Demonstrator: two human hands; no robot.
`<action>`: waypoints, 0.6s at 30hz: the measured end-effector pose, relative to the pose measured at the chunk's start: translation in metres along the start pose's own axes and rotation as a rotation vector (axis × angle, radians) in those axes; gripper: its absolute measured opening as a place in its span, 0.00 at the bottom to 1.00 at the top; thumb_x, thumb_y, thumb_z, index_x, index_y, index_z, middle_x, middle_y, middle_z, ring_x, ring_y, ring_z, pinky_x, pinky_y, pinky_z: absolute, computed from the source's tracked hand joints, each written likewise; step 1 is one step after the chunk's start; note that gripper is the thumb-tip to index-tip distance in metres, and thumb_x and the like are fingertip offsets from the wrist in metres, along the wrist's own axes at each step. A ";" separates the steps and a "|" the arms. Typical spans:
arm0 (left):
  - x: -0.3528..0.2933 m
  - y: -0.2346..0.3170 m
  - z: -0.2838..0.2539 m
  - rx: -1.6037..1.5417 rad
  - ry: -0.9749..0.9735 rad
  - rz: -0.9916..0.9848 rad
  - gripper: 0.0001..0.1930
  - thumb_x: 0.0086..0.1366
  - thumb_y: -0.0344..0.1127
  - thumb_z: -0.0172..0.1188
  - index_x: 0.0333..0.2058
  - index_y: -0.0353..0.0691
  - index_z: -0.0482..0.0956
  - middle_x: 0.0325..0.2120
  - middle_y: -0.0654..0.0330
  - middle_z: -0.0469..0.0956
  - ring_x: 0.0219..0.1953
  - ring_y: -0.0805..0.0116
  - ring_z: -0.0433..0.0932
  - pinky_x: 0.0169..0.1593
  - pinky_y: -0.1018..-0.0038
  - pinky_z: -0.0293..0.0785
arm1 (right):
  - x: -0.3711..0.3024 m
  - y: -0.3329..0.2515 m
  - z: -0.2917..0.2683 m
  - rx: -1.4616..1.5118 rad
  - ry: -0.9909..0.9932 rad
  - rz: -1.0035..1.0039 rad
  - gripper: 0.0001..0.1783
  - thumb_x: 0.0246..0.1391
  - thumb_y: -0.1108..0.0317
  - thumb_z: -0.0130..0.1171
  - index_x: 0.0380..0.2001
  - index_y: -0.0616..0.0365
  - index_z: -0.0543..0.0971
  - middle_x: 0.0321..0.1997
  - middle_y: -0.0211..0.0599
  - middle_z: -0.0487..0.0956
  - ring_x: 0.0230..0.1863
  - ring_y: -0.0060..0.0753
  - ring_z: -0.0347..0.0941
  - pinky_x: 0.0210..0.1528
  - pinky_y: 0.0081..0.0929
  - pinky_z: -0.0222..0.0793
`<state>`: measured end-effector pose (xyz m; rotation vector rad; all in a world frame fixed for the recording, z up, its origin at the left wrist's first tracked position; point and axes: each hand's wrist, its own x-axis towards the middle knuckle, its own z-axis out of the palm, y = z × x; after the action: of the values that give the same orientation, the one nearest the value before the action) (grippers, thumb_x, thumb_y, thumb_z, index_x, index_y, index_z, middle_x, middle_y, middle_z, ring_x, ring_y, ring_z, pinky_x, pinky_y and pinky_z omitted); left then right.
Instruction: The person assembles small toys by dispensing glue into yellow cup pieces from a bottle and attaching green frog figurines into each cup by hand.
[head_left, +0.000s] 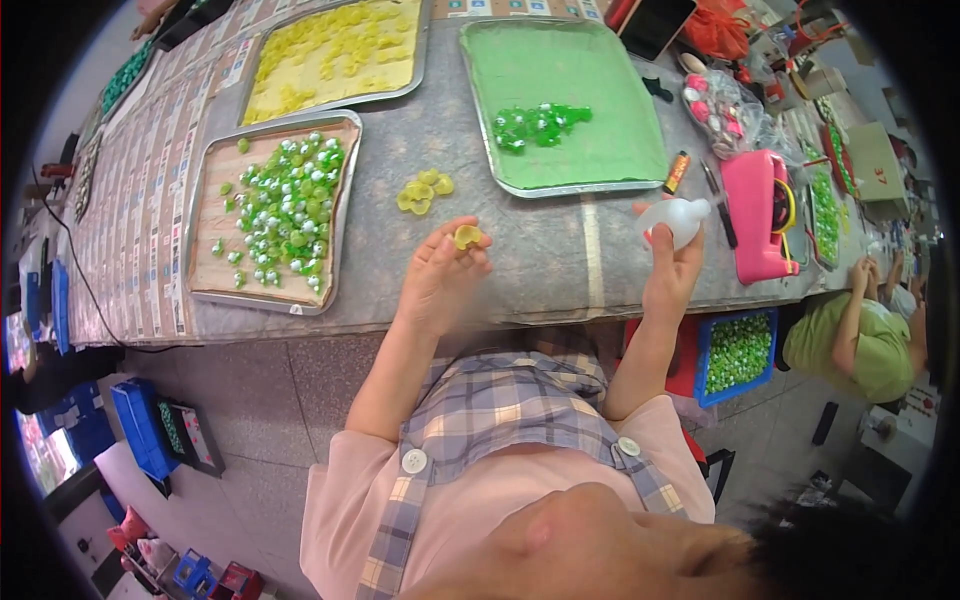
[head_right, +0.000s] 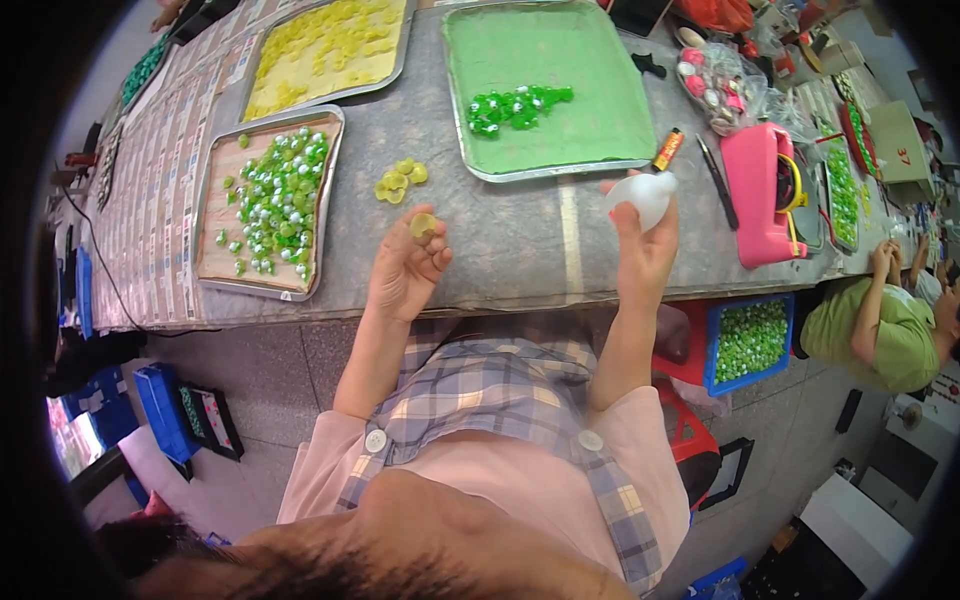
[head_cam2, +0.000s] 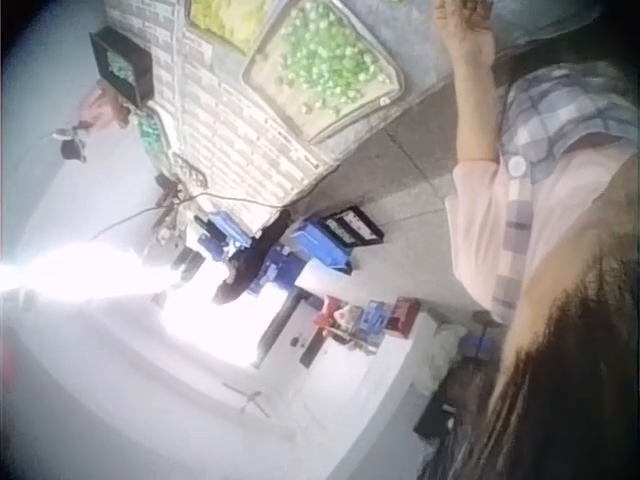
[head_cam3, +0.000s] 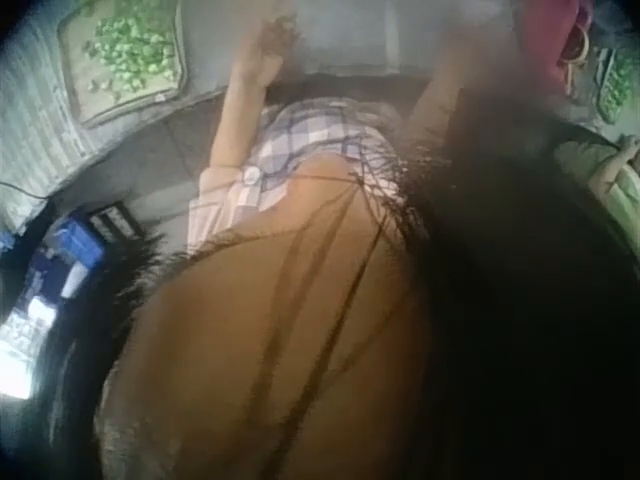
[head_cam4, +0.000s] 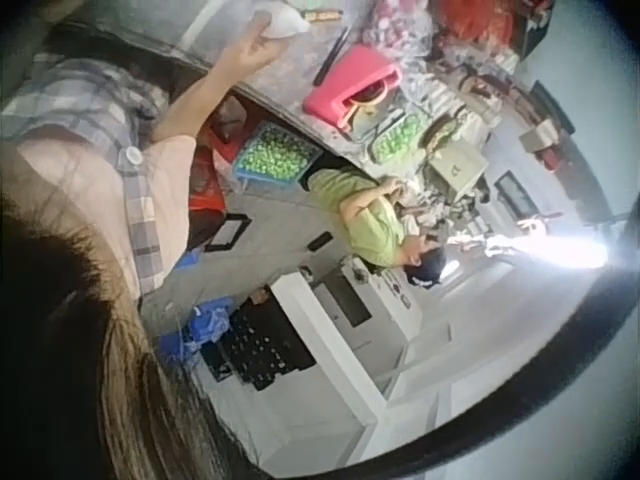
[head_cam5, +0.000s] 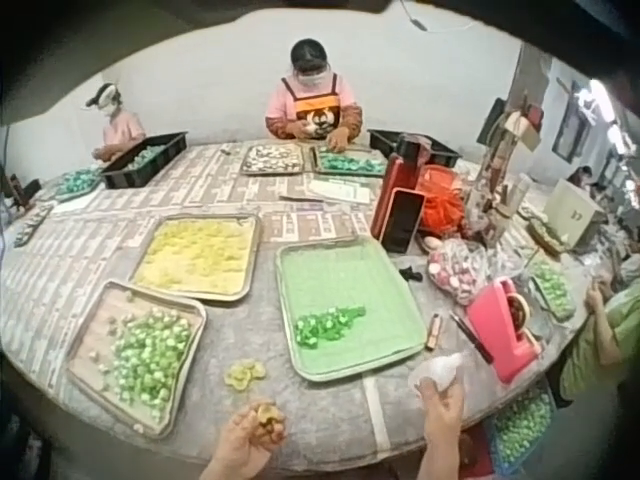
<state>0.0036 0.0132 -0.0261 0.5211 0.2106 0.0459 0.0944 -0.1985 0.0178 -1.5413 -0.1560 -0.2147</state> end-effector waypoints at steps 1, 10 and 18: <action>-0.001 0.001 0.001 -0.032 -0.031 -0.002 0.17 0.57 0.39 0.49 0.43 0.37 0.65 0.31 0.59 0.71 0.30 0.75 0.70 0.37 0.78 0.71 | -0.006 -0.005 0.005 0.045 -0.073 0.004 0.19 0.46 0.63 0.55 0.38 0.65 0.67 0.37 0.35 0.70 0.34 0.20 0.66 0.35 0.17 0.63; -0.005 0.003 -0.004 -0.114 -0.090 -0.013 0.18 0.57 0.38 0.50 0.44 0.36 0.65 0.34 0.55 0.71 0.32 0.73 0.71 0.39 0.76 0.69 | -0.034 -0.024 0.047 0.047 -0.162 -0.262 0.21 0.30 0.59 0.67 0.23 0.58 0.69 0.22 0.29 0.69 0.22 0.20 0.60 0.23 0.18 0.54; -0.006 0.004 -0.003 -0.114 -0.110 -0.006 0.18 0.57 0.39 0.50 0.44 0.36 0.65 0.34 0.55 0.70 0.31 0.74 0.71 0.39 0.76 0.69 | -0.039 -0.018 0.058 -0.191 -0.294 -0.544 0.19 0.30 0.63 0.67 0.24 0.59 0.69 0.16 0.35 0.69 0.14 0.31 0.61 0.15 0.23 0.55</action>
<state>-0.0028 0.0174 -0.0262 0.4081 0.1015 0.0229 0.0540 -0.1395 0.0271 -1.6890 -0.8109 -0.4397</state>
